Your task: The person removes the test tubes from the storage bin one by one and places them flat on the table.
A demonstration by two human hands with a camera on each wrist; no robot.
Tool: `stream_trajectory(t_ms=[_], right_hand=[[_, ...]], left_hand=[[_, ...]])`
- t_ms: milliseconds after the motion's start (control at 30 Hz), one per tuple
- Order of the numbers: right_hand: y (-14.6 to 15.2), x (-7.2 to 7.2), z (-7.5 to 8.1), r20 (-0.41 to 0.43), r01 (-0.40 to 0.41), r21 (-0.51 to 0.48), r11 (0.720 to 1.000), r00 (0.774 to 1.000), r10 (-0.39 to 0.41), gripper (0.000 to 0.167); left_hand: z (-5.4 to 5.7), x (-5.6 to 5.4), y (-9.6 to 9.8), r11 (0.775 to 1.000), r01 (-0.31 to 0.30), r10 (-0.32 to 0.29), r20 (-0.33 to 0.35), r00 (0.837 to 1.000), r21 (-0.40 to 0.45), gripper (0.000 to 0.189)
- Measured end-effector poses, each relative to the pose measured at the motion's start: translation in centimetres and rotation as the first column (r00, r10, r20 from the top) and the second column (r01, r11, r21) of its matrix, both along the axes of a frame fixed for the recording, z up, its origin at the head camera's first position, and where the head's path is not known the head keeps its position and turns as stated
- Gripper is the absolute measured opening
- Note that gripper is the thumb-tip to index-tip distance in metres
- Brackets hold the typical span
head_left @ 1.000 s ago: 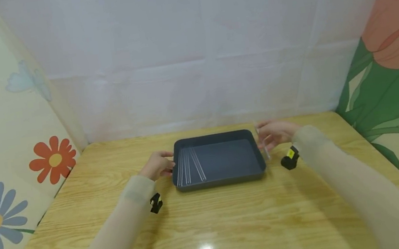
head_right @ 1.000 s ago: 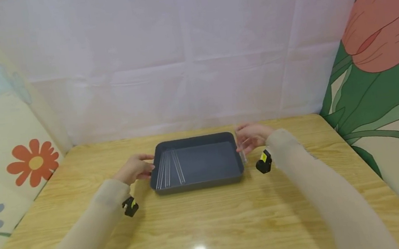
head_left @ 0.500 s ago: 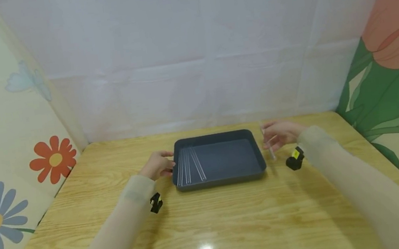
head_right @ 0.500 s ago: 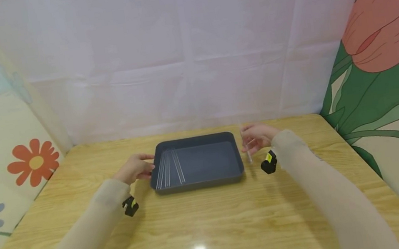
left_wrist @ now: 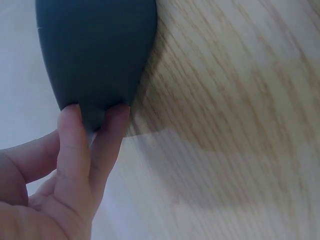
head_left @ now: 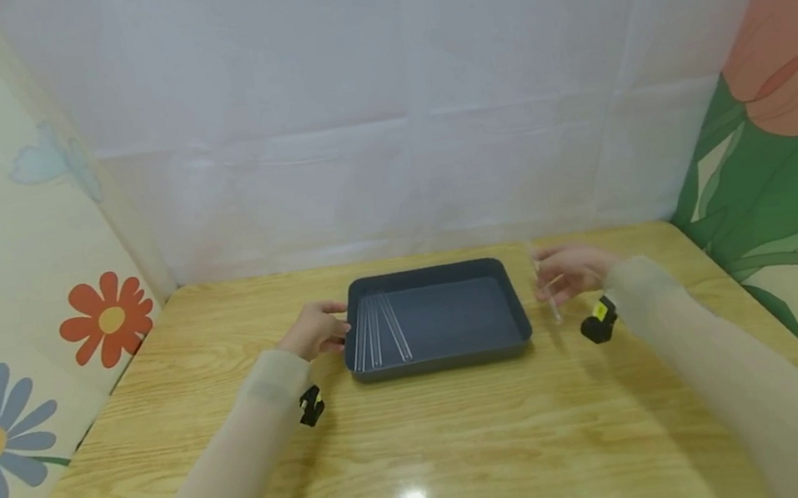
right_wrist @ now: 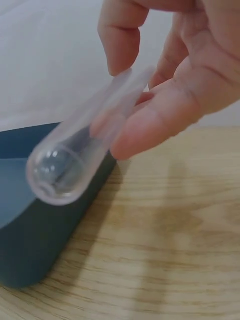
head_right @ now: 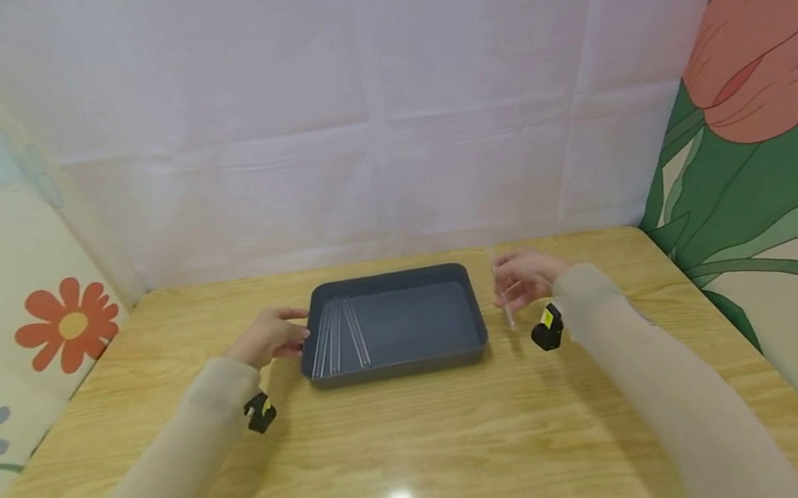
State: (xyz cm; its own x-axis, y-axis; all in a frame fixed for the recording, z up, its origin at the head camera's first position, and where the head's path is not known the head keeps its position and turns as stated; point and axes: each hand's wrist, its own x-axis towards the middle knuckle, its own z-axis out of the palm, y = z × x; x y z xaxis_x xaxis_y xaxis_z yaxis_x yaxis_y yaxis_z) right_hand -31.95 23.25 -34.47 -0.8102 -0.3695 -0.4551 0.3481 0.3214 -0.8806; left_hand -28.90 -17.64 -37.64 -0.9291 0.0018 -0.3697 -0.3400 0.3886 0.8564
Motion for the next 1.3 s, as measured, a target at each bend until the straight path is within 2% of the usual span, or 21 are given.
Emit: stream_trajectory(t_ms=[233, 433, 867, 1067, 1300], right_hand=[[0.3, -0.1, -0.7, 0.026, 0.026, -0.012, 1.000, 0.999, -0.025, 0.077], [0.9, 0.2, -1.3, -0.004, 0.002, 0.010, 1.000, 1.000, -0.002, 0.075], [1.4, 0.3, -2.7, 0.034, 0.047, 0.003, 0.999, 0.998, -0.047, 0.070], [1.4, 0.3, -2.9, 0.054, 0.046, -0.002, 0.999, 0.997, -0.046, 0.072], [1.4, 0.3, -3.2, 0.034, 0.043, 0.040, 0.998, 0.998, -0.044, 0.073]], left_hand=[[0.0, 0.0, -0.1, 1.000, 0.009, -0.009, 0.006, 1.000, 0.008, 0.052], [0.1, -0.3, -0.1, 1.000, -0.003, 0.003, 0.037, 0.999, 0.016, 0.054], [0.2, -0.1, 0.1, 1.000, -0.005, 0.004, 0.048, 0.999, 0.021, 0.054], [0.2, -0.1, 0.1, 1.000, -0.005, 0.004, 0.046, 0.999, 0.020, 0.053], [0.2, 0.0, 0.0, 1.000, -0.002, 0.001, 0.050, 0.999, 0.017, 0.054]])
